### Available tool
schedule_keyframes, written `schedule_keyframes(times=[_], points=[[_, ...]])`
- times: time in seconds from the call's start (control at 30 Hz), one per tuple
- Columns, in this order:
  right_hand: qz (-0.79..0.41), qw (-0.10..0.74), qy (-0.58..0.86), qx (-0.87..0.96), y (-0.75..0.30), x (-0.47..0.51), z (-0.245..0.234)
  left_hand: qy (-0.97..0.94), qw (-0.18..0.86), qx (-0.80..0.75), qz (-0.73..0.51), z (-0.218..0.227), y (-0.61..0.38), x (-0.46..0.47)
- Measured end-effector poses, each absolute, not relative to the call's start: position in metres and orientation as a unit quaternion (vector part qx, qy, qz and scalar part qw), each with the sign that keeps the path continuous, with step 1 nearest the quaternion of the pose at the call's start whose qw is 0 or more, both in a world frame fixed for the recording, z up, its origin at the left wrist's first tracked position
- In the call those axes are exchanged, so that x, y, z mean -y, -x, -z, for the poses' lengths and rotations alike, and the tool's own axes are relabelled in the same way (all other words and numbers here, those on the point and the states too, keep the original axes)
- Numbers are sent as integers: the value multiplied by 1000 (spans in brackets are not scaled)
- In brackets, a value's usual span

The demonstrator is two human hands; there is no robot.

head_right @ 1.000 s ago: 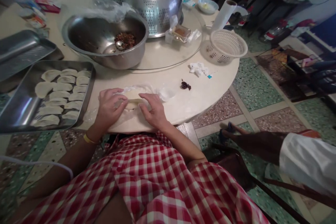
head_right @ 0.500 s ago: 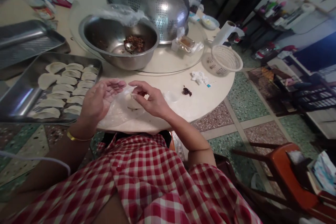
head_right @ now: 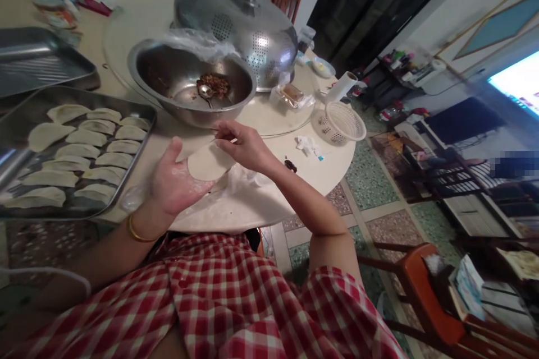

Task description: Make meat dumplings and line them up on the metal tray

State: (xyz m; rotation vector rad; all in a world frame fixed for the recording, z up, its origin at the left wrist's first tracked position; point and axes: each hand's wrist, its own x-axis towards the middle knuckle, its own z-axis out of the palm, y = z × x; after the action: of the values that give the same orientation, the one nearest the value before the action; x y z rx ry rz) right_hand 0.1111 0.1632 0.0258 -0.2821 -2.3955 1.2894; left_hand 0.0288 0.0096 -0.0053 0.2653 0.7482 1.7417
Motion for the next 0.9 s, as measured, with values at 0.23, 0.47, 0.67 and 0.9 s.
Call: schedule_keyframes(times=[0.23, 0.47, 0.67, 0.9], points=[[-265, 350, 241, 865, -100, -230, -52, -174, 557, -314, -748, -7, -18, -24], [-174, 235, 293, 910, -49, -285, -64, -73, 610, -178, -769, -4, -5, -26], [-68, -46, -18, 996, 22, -264, -79, -14, 646, 11, -763, 3, 0, -11], [95, -249, -134, 955, 70, -254, -47, 18, 636, 51, -770, 2, -5, -11]])
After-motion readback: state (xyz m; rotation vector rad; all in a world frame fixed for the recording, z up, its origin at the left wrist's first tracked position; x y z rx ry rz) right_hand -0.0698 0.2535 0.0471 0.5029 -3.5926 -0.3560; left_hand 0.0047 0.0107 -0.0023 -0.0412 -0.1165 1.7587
